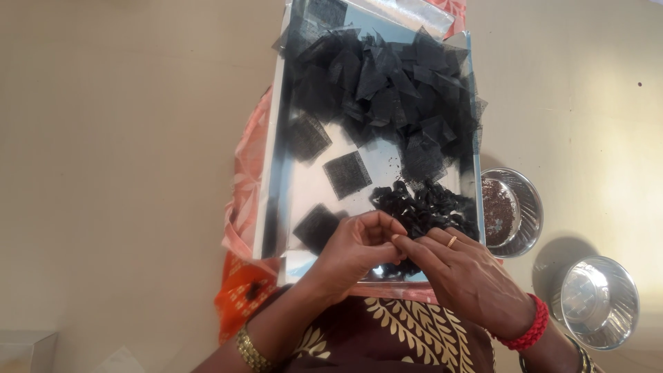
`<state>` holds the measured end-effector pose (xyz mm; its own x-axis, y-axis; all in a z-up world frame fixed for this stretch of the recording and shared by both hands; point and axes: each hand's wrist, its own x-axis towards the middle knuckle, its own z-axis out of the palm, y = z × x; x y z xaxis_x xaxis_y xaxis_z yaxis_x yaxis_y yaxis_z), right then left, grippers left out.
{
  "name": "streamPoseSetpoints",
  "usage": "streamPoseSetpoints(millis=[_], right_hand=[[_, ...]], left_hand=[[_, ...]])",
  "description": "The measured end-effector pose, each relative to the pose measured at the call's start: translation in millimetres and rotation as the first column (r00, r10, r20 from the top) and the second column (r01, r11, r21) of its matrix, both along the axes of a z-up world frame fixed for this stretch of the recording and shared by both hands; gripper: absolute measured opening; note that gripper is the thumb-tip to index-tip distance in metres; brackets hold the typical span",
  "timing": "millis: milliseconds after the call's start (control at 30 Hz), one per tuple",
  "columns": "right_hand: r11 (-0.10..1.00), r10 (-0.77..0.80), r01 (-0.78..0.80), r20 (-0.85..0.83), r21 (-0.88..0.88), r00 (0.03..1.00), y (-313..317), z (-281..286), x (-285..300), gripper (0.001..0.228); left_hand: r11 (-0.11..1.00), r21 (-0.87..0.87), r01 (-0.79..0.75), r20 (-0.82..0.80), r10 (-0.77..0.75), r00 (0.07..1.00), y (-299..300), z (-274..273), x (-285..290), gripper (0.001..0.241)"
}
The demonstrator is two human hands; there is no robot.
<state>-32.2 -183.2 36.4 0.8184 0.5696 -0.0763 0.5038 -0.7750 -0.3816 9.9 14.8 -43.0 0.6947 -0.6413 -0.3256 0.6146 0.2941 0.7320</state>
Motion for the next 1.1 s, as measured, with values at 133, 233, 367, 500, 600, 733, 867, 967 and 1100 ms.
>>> streamPoseSetpoints(millis=[133, 233, 367, 500, 600, 733, 867, 967, 1100], right_hand=[[0.963, -0.234, 0.181, -0.287, -0.199, 0.929, 5, -5, -2, 0.045], [0.592, -0.388, 0.658, -0.551, 0.465, 0.739, 7, -8, -7, 0.031], [-0.066, 0.007, 0.925, -0.927, 0.375, 0.376, 7, -20, -7, 0.04], [0.267, -0.334, 0.892, -0.834, 0.363, 0.44, 22, 2, -3, 0.046], [0.651, -0.546, 0.724, -0.521, 0.228, 0.656, 20, 17, 2, 0.055], [0.885, -0.312, 0.345, -0.151, 0.313, 0.938, 3, 7, 0, 0.059], [0.996, -0.034, 0.021, 0.15, 0.086, 0.988, -3, 3, 0, 0.068], [0.999, 0.046, -0.045, 0.05, -0.021, 0.998, -5, 0, 0, 0.072], [0.991, -0.084, 0.093, -0.091, 0.097, 0.992, -10, -19, -4, 0.053]], left_hand=[[0.999, 0.003, -0.042, 0.191, 0.041, 0.981, 1, 8, -7, 0.017], [0.987, -0.005, -0.161, 0.509, 0.141, 0.849, -1, 14, -14, 0.016], [0.915, 0.124, -0.383, 0.902, 0.057, 0.429, -8, 2, -20, 0.018], [0.963, 0.177, -0.203, 0.502, 0.089, 0.86, -2, 23, -10, 0.025], [0.985, 0.07, -0.156, 0.187, 0.141, 0.972, -2, 13, -2, 0.03], [0.993, 0.005, -0.114, -0.011, 0.114, 0.993, -2, 11, 0, 0.033], [0.999, -0.029, -0.036, -0.051, 0.034, 0.998, -5, 9, 1, 0.03], [0.999, -0.032, -0.023, -0.016, 0.023, 1.0, -3, -1, -1, 0.03], [0.999, 0.042, -0.019, 0.182, 0.011, 0.983, 0, 14, -3, 0.024]])
